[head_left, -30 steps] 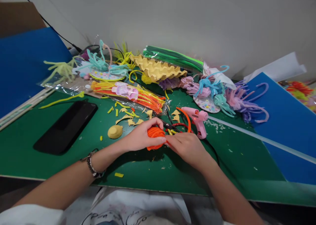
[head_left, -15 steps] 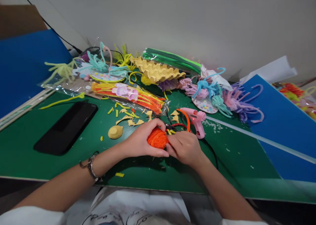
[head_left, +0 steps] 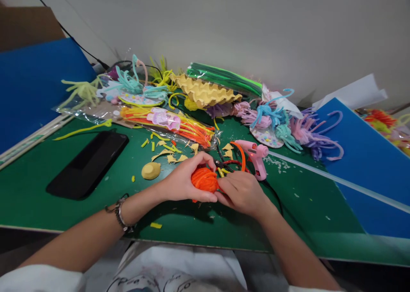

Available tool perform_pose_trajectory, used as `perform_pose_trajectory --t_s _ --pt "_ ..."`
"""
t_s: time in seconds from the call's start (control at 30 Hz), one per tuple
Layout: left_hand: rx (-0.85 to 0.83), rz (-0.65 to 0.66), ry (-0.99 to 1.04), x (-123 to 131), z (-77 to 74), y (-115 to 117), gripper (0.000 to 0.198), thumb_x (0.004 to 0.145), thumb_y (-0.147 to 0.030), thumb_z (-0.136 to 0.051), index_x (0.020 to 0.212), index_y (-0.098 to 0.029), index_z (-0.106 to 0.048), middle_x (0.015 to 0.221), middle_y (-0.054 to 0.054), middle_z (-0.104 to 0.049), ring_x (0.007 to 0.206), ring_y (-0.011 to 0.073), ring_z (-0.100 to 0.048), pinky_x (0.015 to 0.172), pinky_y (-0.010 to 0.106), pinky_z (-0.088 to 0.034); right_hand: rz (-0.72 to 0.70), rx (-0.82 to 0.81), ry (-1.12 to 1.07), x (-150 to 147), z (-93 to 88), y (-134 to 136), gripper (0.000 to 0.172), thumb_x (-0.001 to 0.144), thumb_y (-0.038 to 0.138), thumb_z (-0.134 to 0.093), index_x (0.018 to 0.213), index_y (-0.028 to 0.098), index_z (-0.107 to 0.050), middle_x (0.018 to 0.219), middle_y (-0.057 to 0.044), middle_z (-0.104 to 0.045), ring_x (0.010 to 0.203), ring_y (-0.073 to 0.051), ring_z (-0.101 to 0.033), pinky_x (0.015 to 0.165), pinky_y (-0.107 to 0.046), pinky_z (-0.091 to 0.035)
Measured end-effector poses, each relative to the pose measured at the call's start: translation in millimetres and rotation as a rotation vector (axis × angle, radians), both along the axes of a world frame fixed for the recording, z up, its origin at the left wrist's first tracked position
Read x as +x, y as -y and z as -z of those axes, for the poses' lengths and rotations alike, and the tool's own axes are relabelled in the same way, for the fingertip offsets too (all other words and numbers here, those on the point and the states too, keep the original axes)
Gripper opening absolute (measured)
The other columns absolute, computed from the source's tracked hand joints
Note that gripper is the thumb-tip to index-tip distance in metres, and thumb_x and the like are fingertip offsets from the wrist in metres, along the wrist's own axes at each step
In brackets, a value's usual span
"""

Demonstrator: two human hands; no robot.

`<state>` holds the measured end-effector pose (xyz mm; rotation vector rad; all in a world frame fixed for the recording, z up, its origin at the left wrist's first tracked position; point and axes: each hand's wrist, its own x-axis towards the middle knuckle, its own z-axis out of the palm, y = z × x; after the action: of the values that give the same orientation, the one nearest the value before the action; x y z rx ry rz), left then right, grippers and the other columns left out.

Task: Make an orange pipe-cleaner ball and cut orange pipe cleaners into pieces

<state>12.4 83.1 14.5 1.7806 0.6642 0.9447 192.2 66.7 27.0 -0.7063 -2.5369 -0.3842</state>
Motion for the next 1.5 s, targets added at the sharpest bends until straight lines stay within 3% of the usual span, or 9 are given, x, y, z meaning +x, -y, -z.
perform_pose_trajectory --t_s 0.23,0.37,0.67,0.83,0.97,1.23,1.5 --pt "0.085 -0.001 -0.105 -0.6 1.5 0.4 0.046 0.055 -0.041 -0.071 0.084 -0.02 -0.042 0.083 0.001 -0.05 0.074 0.0151 -0.049 0.067 0.028 -0.041 -0.007 -0.032 0.009 0.6 0.1 -0.9 0.044 0.09 0.027 -0.028 0.054 0.016 -0.051 0.044 0.0 -0.048 0.044 -0.011 -0.037 0.047 -0.025 -0.023" --pt "0.247 0.023 -0.202 -1.2 -0.7 0.3 0.047 0.055 -0.043 -0.071 0.083 -0.021 -0.04 0.084 0.001 -0.053 0.075 0.016 -0.052 0.067 0.028 -0.041 -0.027 -0.178 -0.031 1.7 1.2 -0.9 0.039 0.088 0.024 -0.028 0.057 0.016 -0.05 0.047 0.001 -0.048 0.045 -0.01 -0.038 0.048 -0.023 -0.025" --pt "0.962 -0.117 -0.387 -0.5 -1.2 2.2 0.036 0.073 -0.051 -0.053 0.084 -0.018 -0.043 0.084 0.003 -0.062 0.072 0.0144 -0.055 0.063 0.026 -0.038 -0.076 -0.634 -0.297 -1.9 8.4 -1.5 0.028 0.081 0.017 -0.037 0.053 0.019 -0.034 0.048 0.006 -0.029 0.043 -0.007 -0.029 0.045 -0.019 -0.024" --pt "1.22 -0.166 -0.417 -1.0 -2.5 3.6 0.024 0.08 -0.039 -0.05 0.087 -0.017 -0.044 0.081 0.001 -0.065 0.065 0.0131 -0.053 0.058 0.026 -0.036 -0.037 -0.798 -0.343 -2.1 7.6 -1.0 0.024 0.08 0.018 -0.038 0.056 0.016 -0.042 0.049 0.005 -0.032 0.044 -0.006 -0.031 0.045 -0.019 -0.025" --pt "1.302 -0.181 -0.439 -1.5 -4.0 4.1 0.02 0.08 -0.035 -0.052 0.085 -0.017 -0.045 0.079 0.0 -0.066 0.063 0.0126 -0.053 0.058 0.026 -0.036 0.001 -0.912 -0.367 -2.4 5.3 -0.8 0.026 0.08 0.019 -0.038 0.055 0.015 -0.045 0.05 0.004 -0.035 0.044 -0.005 -0.031 0.044 -0.018 -0.025" --pt "1.41 -0.232 -0.441 -0.3 -2.4 5.9 0.014 0.08 -0.028 -0.053 0.084 -0.018 -0.045 0.079 -0.001 -0.066 0.063 0.0126 -0.054 0.059 0.027 -0.035 0.03 -1.036 -0.444 -4.3 3.5 -1.3 0.029 0.08 0.025 -0.038 0.054 0.015 -0.045 0.05 0.005 -0.028 0.046 -0.006 -0.026 0.043 -0.02 -0.022" --pt "1.468 -0.224 -0.493 -0.4 0.9 1.3 0.017 0.081 -0.034 -0.051 0.08 -0.017 -0.045 0.081 -0.001 -0.066 0.063 0.0131 -0.053 0.057 0.026 -0.034 0.076 -1.162 -0.489 -1.7 6.5 -4.2 0.034 0.08 0.038 -0.04 0.055 0.016 -0.047 0.057 0.001 -0.043 0.054 -0.01 -0.037 0.051 -0.022 -0.03"
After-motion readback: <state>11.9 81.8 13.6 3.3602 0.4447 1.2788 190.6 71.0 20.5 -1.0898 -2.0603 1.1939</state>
